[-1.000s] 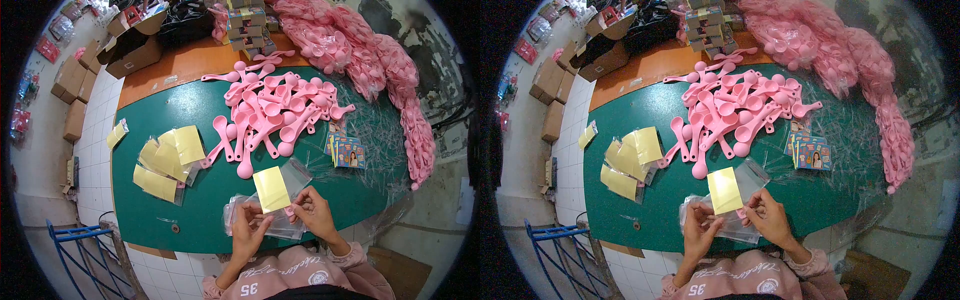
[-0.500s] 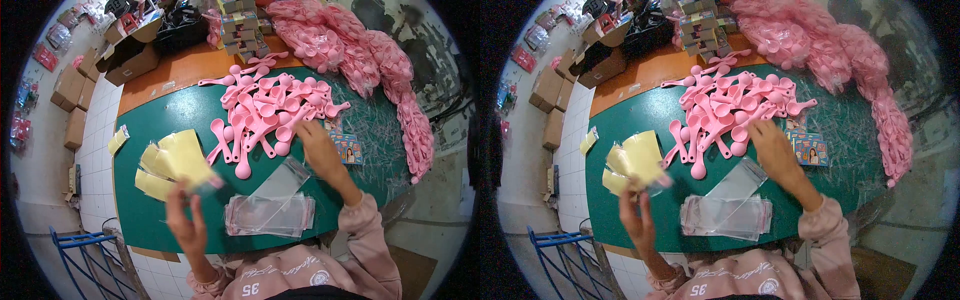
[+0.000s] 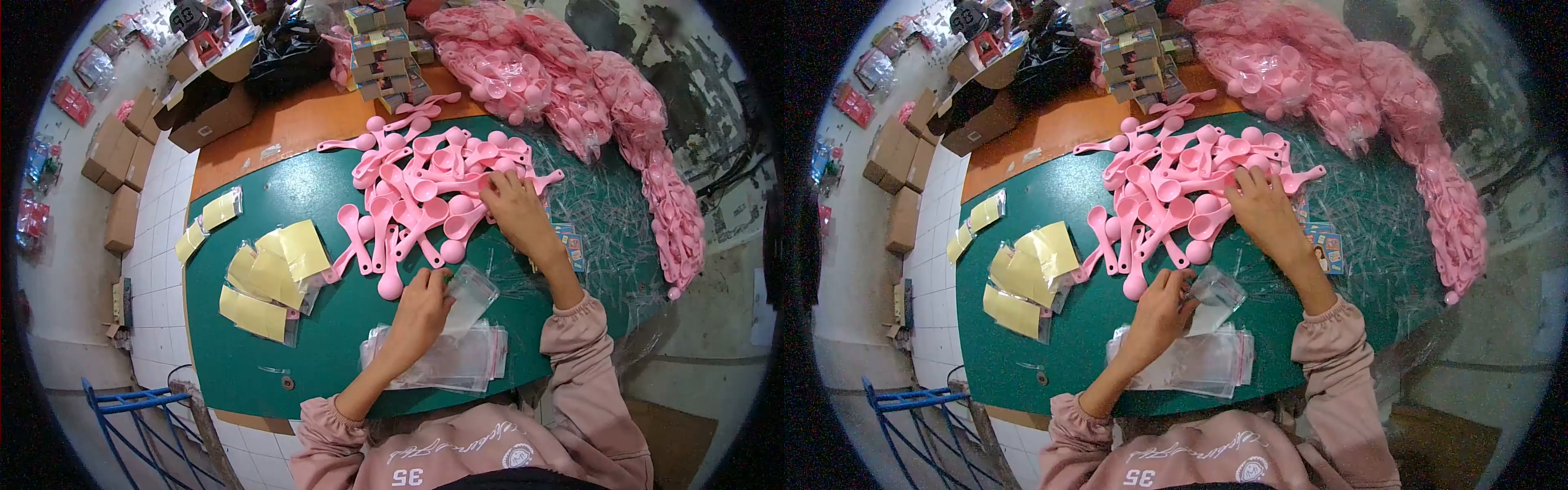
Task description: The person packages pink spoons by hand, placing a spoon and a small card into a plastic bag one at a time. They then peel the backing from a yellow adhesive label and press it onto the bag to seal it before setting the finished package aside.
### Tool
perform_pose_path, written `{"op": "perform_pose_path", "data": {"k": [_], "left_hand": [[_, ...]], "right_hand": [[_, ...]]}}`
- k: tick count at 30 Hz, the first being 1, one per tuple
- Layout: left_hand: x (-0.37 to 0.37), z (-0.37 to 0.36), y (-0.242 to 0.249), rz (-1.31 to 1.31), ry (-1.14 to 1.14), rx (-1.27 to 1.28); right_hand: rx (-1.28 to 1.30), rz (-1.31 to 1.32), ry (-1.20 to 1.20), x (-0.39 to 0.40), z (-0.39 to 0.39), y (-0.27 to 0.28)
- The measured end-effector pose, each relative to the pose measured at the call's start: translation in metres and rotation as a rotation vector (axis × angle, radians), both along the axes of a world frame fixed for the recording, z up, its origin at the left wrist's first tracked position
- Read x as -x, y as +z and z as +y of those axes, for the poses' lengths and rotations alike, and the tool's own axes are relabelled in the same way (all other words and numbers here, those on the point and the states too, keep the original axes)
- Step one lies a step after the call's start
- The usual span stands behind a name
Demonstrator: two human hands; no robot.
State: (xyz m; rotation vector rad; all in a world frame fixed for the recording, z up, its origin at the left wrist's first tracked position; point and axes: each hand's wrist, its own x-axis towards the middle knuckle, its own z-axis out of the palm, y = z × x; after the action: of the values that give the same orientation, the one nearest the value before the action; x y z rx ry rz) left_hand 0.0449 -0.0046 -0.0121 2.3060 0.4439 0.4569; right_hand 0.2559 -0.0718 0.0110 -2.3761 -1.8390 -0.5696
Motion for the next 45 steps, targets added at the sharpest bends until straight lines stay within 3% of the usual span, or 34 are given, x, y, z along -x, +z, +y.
{"op": "perform_pose_path", "data": {"k": [2,3,5,6,8,9,11,14,16,17,19,22,24,27,30,34,41,45], "left_hand": [[0.001,0.007,0.008,0.036,-0.026,0.298],[0.002,0.011,0.007,0.038,-0.022,0.294],[0.004,0.016,0.005,-0.022,-0.053,0.238],[0.003,0.017,0.01,0.024,-0.013,0.358],[0.004,0.018,0.012,0.034,0.024,0.423],[0.005,0.019,0.013,0.044,0.063,0.484],[0.005,0.022,0.018,0.113,0.064,0.468],[0.006,0.024,0.013,0.158,0.046,0.435],[0.006,0.028,0.0,-0.132,0.022,0.618],[0.008,0.03,-0.003,-0.13,0.02,0.616],[0.009,0.031,0.008,-0.144,0.032,1.174],[0.009,0.033,0.012,-0.058,0.069,1.149],[0.009,0.033,0.01,-0.079,0.059,1.138],[0.01,0.033,0.012,-0.079,0.038,1.119],[0.011,0.034,0.014,-0.068,0.022,1.113],[0.011,0.035,0.02,-0.004,-0.007,1.163],[0.012,0.037,0.022,0.043,-0.055,1.064],[0.009,0.032,0.023,0.019,-0.086,1.13]], "right_hand": [[0.005,0.108,0.007,0.001,-0.001,0.003],[0.001,0.111,0.011,0.0,-0.003,0.005],[-0.058,0.476,0.072,-0.001,-0.012,0.015],[-0.055,0.475,0.07,0.0,-0.017,0.022],[-0.184,0.856,0.169,0.005,-0.025,0.037],[-0.183,0.858,0.172,0.011,-0.029,0.044],[-0.317,1.246,0.071,0.022,-0.035,0.051],[-0.222,1.395,0.054,0.02,-0.044,0.042],[-0.118,1.267,0.027,0.019,-0.044,0.035],[-0.007,1.134,0.01,0.019,-0.042,0.032],[-0.082,1.151,0.019,0.023,-0.039,0.028],[-0.291,1.095,0.056,0.032,-0.033,0.03],[-0.496,1.327,-0.05,0.039,-0.032,0.033],[-0.629,1.403,-0.033,0.045,-0.031,0.034],[-0.532,1.328,0.001,0.047,-0.033,0.038],[-0.605,1.268,-0.026,0.047,-0.031,0.038],[-0.407,1.263,0.006,0.049,-0.032,0.044],[-0.298,1.263,0.036,0.06,-0.028,0.047]]}}
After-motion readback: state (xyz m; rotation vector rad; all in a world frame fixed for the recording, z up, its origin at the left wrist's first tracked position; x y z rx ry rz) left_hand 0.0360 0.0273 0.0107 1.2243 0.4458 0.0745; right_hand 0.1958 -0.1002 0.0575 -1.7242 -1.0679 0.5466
